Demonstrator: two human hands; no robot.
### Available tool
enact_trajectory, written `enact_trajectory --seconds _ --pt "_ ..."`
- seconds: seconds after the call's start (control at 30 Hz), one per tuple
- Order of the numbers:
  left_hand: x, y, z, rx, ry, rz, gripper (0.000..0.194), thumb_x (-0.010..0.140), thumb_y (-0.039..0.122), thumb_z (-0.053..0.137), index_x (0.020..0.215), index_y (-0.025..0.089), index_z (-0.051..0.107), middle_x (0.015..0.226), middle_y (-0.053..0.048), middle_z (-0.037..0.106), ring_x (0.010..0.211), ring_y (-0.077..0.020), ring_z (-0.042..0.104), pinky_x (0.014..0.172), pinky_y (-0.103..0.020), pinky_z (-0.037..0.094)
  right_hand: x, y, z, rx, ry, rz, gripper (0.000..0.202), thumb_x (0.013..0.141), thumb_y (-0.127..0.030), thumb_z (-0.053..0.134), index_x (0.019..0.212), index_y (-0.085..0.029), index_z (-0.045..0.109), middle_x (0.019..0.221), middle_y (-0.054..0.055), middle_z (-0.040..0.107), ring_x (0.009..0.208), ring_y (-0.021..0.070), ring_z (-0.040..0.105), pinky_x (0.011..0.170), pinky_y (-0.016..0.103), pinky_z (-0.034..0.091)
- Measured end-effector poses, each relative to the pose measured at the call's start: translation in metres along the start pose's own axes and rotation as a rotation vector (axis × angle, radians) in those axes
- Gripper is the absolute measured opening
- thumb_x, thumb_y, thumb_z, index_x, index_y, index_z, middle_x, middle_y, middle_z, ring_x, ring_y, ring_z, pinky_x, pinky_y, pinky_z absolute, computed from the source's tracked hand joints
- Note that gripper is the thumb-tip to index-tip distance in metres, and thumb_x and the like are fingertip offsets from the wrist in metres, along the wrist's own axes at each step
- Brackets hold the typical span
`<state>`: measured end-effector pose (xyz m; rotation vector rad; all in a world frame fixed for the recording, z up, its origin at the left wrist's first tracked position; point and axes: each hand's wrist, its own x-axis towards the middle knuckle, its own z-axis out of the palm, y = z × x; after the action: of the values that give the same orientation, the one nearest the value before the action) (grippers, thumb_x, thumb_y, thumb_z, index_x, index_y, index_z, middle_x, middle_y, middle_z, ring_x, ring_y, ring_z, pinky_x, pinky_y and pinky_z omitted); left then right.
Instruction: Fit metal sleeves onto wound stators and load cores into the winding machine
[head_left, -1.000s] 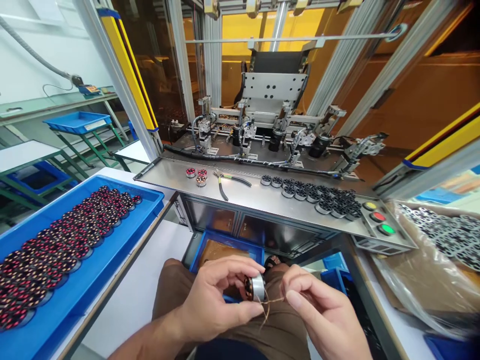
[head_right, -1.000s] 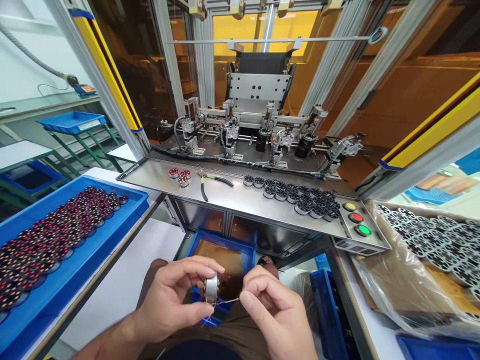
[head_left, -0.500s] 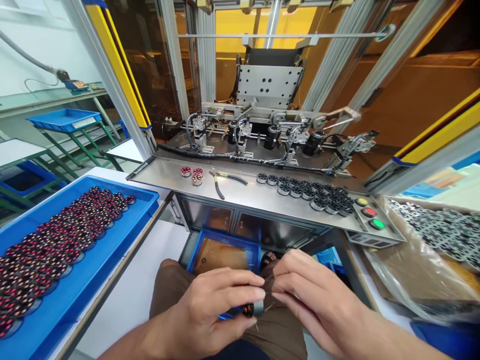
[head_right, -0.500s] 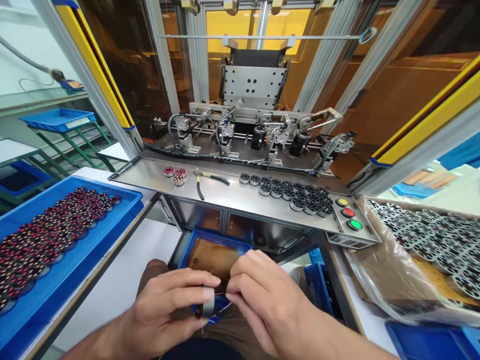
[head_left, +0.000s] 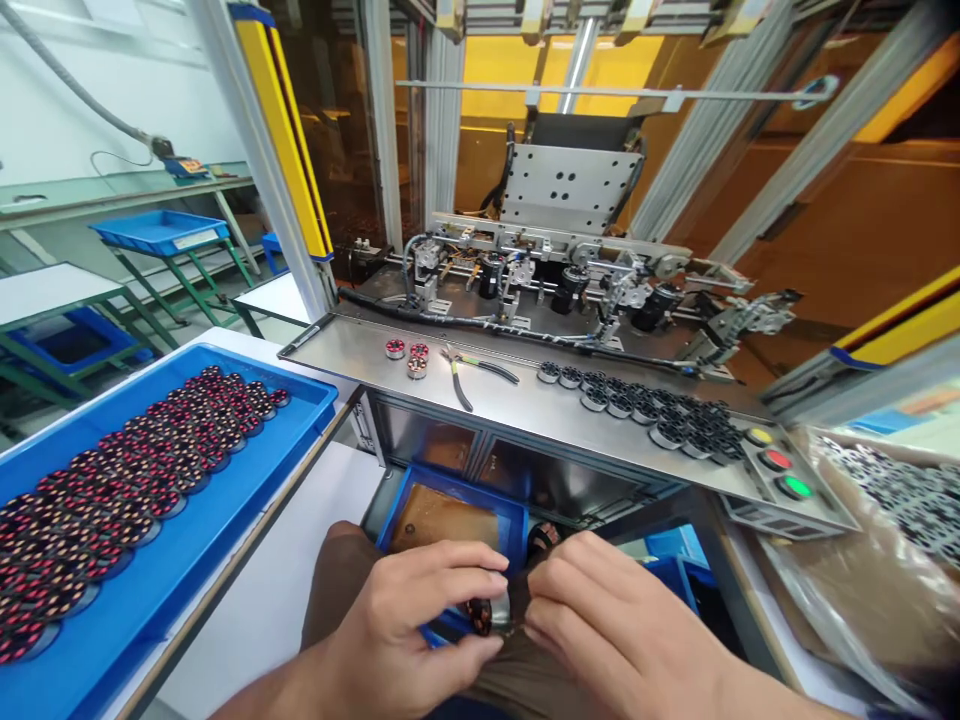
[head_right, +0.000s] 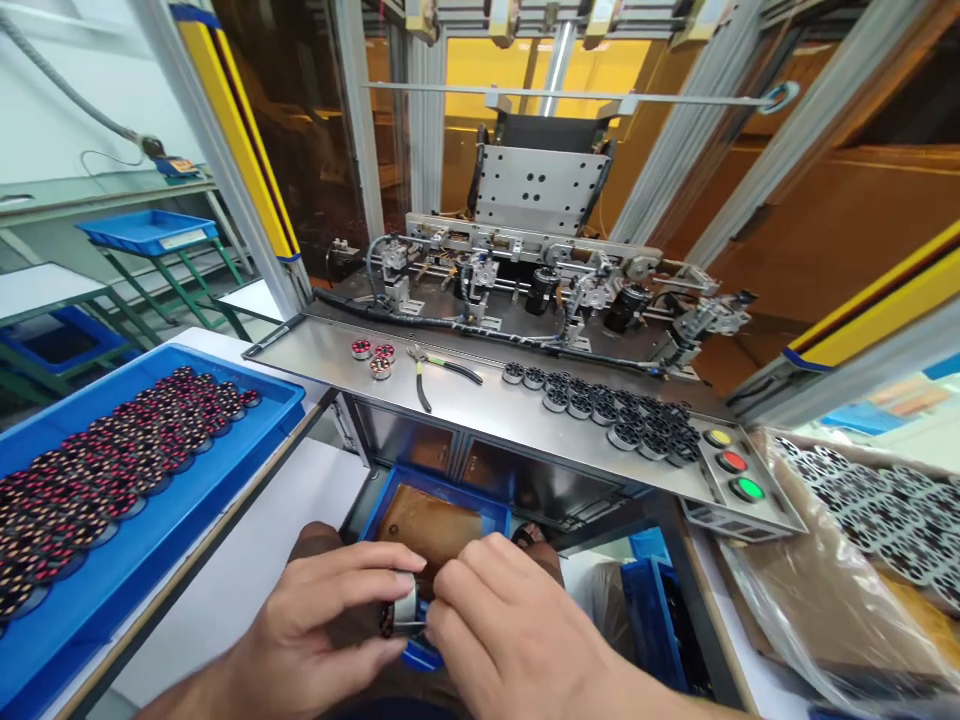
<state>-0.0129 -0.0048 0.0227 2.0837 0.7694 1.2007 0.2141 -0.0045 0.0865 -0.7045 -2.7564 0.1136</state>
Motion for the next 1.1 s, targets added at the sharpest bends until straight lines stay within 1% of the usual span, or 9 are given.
enact_trajectory --seconds 0.17,0.3,0.47,0.63,0.77,0.87,0.93,1.0,1.1 --pt "-0.014 -0.012 -0.011 -0.316 0.214 -0.226 0.04 0.075 0.007 0.077 0.111 0.025 0.072 0.114 -0.008 0.075 0.108 -0.0216 0.071 0.091 -0.027 0.058 0.042 0.076 -0.002 0.109 0.093 0.18 0.019 0.095 -0.032 0.059 0.092 -0.016 0.068 0.09 0.006 0.068 0.084 0.0175 0.063 0.078 0.03 0.049" --pt "-0.019 -0.021 -0.007 -0.453 0.394 -0.303 0.033 0.081 0.01 0.073 0.111 0.023 0.071 0.122 -0.01 0.07 0.117 -0.0236 0.065 0.098 -0.032 0.055 0.101 0.133 0.033 0.013 0.217 0.509 0.075 0.092 -0.062 0.035 0.131 -0.001 0.055 0.13 0.015 0.056 0.13 0.0308 0.047 0.106 0.041 0.034" --pt "-0.026 -0.021 -0.003 -0.381 0.452 -0.344 0.038 0.084 0.011 0.071 0.119 0.023 0.065 0.123 -0.009 0.068 0.112 -0.0197 0.066 0.096 -0.027 0.055 0.134 0.163 0.083 0.056 0.174 0.713 0.043 0.092 -0.04 0.066 0.128 -0.017 0.058 0.134 0.011 0.056 0.122 0.029 0.055 0.103 0.055 0.046" --pt "-0.032 -0.021 -0.003 -0.306 0.448 -0.155 0.05 0.086 0.005 0.066 0.126 0.033 0.052 0.131 -0.006 0.064 0.117 -0.019 0.063 0.096 -0.03 0.054 0.12 0.178 0.078 0.272 0.196 0.678 0.033 0.093 -0.033 0.065 0.121 -0.016 0.061 0.13 0.009 0.058 0.121 0.0272 0.055 0.104 0.052 0.044" --pt "-0.033 -0.019 -0.006 -0.13 0.337 0.021 0.05 0.085 -0.001 0.063 0.125 0.028 0.057 0.135 -0.011 0.059 0.118 -0.0227 0.062 0.098 -0.037 0.053 0.086 0.163 0.057 0.547 0.306 0.67 0.041 0.102 -0.04 0.046 0.134 -0.015 0.051 0.125 0.013 0.059 0.111 0.0248 0.061 0.095 0.045 0.052" --pt "-0.032 -0.018 -0.007 -0.086 0.316 0.047 0.048 0.084 -0.003 0.063 0.123 0.024 0.06 0.135 -0.013 0.058 0.11 -0.0205 0.065 0.095 -0.035 0.054 0.041 0.126 0.065 0.785 0.372 0.642 0.055 0.105 -0.049 0.019 0.143 -0.014 0.038 0.122 0.016 0.059 0.096 0.0225 0.066 0.077 0.035 0.058" --pt "-0.03 -0.018 -0.006 -0.111 0.348 0.015 0.046 0.083 -0.001 0.065 0.121 0.024 0.062 0.132 -0.012 0.06 0.113 -0.022 0.063 0.097 -0.035 0.054 0.005 0.093 0.085 0.931 0.392 0.613 0.058 0.102 -0.055 0.021 0.144 -0.018 0.036 0.122 0.017 0.059 0.088 0.0234 0.068 0.068 0.035 0.06" --pt "-0.027 -0.02 -0.002 -0.173 0.377 -0.054 0.042 0.084 0.0 0.066 0.118 0.025 0.064 0.129 -0.011 0.062 0.115 -0.0221 0.063 0.095 -0.033 0.054 -0.029 0.056 0.11 1.268 0.489 0.553 0.057 0.097 -0.056 0.041 0.145 -0.024 0.039 0.127 0.017 0.057 0.097 0.0265 0.067 0.077 0.039 0.06" --pt "-0.02 -0.024 0.006 -0.374 0.384 -0.188 0.038 0.085 0.004 0.067 0.115 0.028 0.065 0.129 -0.009 0.062 0.105 -0.0185 0.066 0.085 -0.028 0.057 -0.062 0.004 0.142 1.413 0.431 0.595 0.056 0.091 -0.045 0.063 0.141 -0.028 0.045 0.117 0.015 0.064 0.089 0.0217 0.069 0.078 0.032 0.058"
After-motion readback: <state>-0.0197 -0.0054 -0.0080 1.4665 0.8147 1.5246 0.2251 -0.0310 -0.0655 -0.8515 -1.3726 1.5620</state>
